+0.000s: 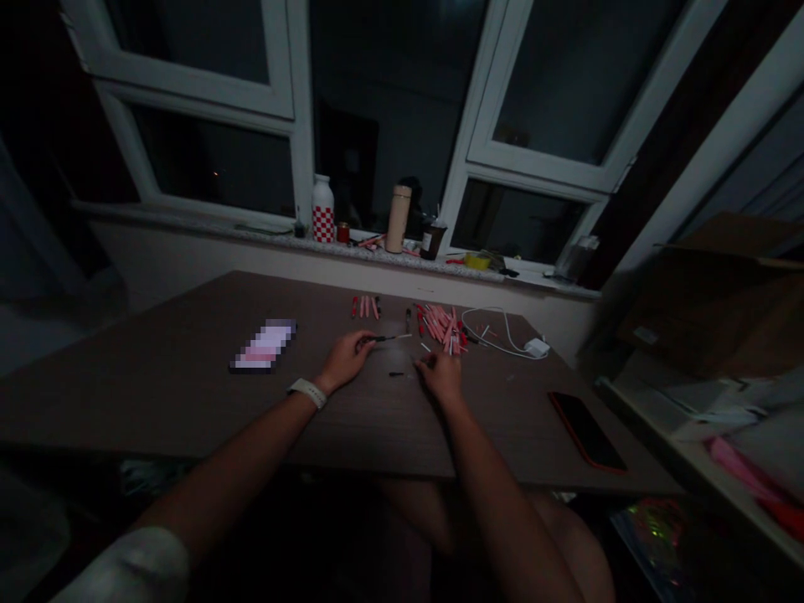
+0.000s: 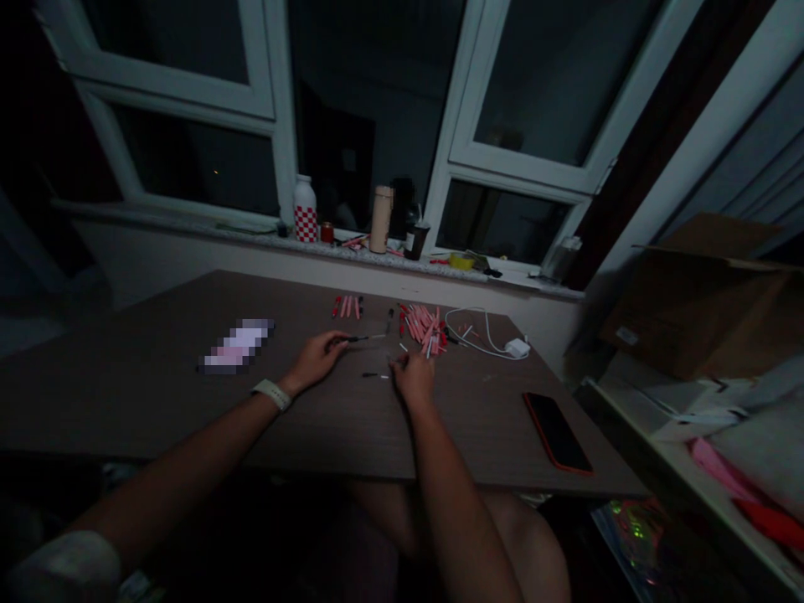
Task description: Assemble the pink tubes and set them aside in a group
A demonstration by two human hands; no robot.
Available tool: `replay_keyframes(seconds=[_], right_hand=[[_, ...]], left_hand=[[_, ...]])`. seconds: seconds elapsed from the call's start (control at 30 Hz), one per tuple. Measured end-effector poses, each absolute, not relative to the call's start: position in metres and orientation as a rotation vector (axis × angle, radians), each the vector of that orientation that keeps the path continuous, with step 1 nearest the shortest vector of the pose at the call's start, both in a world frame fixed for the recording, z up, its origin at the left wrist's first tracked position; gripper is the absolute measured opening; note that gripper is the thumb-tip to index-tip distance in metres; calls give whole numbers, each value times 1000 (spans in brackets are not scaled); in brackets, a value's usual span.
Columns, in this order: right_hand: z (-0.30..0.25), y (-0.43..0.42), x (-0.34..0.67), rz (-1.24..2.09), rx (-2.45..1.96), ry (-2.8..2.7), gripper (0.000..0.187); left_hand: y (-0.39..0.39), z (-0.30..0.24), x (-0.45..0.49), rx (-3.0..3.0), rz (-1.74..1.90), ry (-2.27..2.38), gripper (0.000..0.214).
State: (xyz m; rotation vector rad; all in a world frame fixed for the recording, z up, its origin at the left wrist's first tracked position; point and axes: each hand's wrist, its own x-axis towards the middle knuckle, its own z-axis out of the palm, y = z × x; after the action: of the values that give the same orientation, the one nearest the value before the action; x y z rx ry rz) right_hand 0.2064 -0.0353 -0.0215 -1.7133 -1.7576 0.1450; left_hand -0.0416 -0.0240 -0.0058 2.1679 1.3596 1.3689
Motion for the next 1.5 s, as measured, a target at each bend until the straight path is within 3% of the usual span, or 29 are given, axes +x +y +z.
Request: replay_keyframes(seconds=[0.33,0.73,0.93,1.27,1.5], right_hand=[[-24,-38,202,103,-1838,-1690,21],[-22,-26,205,298,-1479,-1427,25],[-26,-27,203,347,-1467,-1577,22],[-27,-36,207,558,-1343,-1974,19],[-25,-37,205,426,-1482,-1997,17]], left_hand=[[-22,-9,-42,2196,1332,1356,32],[-18,-16,-46,2194,1279,1411,28],[-12,-24,-54,2272,1147,1710,16],[-17,-24,-56,2250,964,1871,15],[-35,-12,-33,2443,1212,1695,23]])
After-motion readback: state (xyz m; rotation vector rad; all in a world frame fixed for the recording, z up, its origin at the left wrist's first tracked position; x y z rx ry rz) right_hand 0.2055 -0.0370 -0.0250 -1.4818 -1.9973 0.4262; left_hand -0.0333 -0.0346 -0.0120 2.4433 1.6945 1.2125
